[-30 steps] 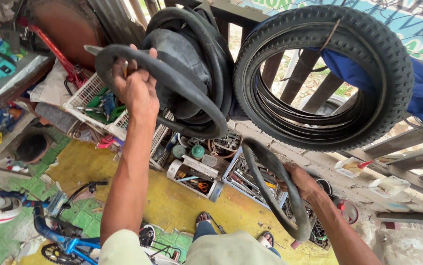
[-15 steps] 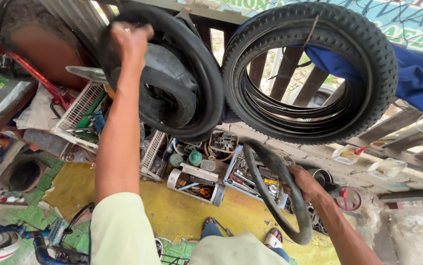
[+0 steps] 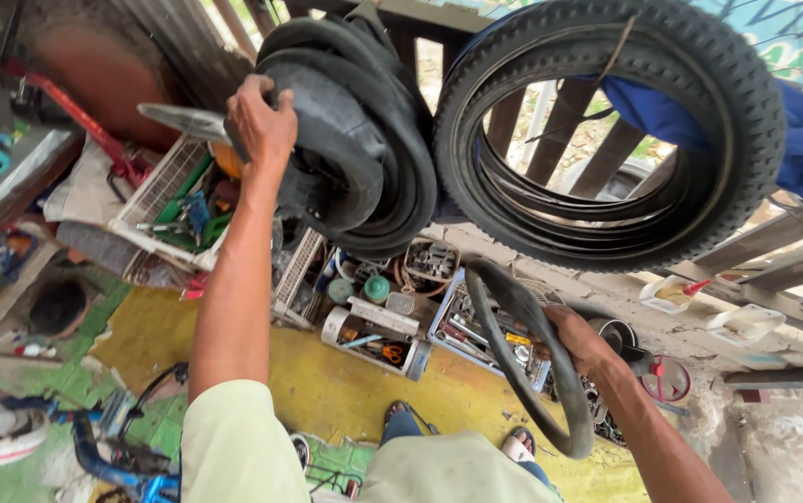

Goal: The person selects a bicycle inner tube from a rack, carries it to a work area, and installs it into a bicycle tire. They then place the tire onto a bicycle wheel rim and press the tube into place by hand.

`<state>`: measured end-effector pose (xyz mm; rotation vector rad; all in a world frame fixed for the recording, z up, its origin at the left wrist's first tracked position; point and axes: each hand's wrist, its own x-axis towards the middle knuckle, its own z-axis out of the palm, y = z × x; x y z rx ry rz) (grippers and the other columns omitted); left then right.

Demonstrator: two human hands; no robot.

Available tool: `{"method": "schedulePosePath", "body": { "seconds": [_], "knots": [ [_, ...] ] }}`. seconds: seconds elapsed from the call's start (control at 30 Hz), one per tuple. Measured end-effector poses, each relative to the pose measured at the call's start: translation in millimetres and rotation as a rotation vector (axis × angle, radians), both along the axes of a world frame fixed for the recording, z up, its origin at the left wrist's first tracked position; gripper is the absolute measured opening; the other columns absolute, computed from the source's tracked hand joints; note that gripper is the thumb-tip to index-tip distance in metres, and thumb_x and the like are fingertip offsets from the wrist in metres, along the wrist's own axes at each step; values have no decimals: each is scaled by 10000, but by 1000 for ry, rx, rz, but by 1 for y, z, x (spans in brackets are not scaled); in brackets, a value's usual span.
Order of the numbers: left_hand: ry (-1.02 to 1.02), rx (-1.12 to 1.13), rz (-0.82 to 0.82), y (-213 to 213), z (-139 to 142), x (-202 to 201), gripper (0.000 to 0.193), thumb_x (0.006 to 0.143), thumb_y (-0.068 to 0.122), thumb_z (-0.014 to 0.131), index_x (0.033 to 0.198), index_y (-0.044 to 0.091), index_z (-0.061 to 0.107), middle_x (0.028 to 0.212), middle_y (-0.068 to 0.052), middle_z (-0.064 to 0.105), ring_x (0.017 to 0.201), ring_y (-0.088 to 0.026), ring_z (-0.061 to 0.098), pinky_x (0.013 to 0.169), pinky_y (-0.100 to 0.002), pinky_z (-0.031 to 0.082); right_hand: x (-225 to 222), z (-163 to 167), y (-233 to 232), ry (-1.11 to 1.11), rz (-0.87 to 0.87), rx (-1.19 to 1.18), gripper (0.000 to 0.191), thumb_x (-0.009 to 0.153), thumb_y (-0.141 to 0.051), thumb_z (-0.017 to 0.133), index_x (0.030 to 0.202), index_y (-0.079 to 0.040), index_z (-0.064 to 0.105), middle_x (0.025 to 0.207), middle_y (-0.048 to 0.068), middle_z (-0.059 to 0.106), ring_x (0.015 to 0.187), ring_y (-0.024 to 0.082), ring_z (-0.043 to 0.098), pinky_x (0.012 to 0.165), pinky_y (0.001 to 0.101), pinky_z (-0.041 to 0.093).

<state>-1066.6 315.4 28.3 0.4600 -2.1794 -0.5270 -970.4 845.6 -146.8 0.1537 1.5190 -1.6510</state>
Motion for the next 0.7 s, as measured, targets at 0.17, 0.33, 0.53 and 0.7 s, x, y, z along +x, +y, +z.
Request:
{"method": "schedulePosePath", "body": {
  "seconds": [0.17,0.33,0.53,0.7],
  "knots": [
    [157,-169,-62,34,-6,47,355,900,179,825,1166,18,654,1263,-188,635,1239,-406,513,1065,-515,389,-2,9,-11,41,96,13,479,1057,-253,298,1070,41,676,624,39,488,500,152,447,480,340,445],
    [212,-129,-180,92,-36,96,335,848,148,809,1120,14,668,1237,-193,649,1204,-392,553,1084,-510,395,-9,23,-28,-40,185,-13,573,1071,-364,279,1073,47,679,619,23,473,478,142,427,467,322,421],
    [29,17,-297,180,-81,154,310,862,229,812,1038,-4,708,1203,-216,677,1186,-392,576,1052,-504,423,-17,41,-35,25,380,-94,676,1030,-590,402,1053,32,667,641,18,540,456,127,483,415,284,396],
    [-98,162,-281,231,-103,210,344,856,252,802,1070,-2,713,1196,-180,699,1188,-367,586,1059,-474,444,-24,46,-38,155,533,-22,544,1023,-502,518,1017,16,683,673,50,602,496,148,533,452,293,440]
  ]
}}
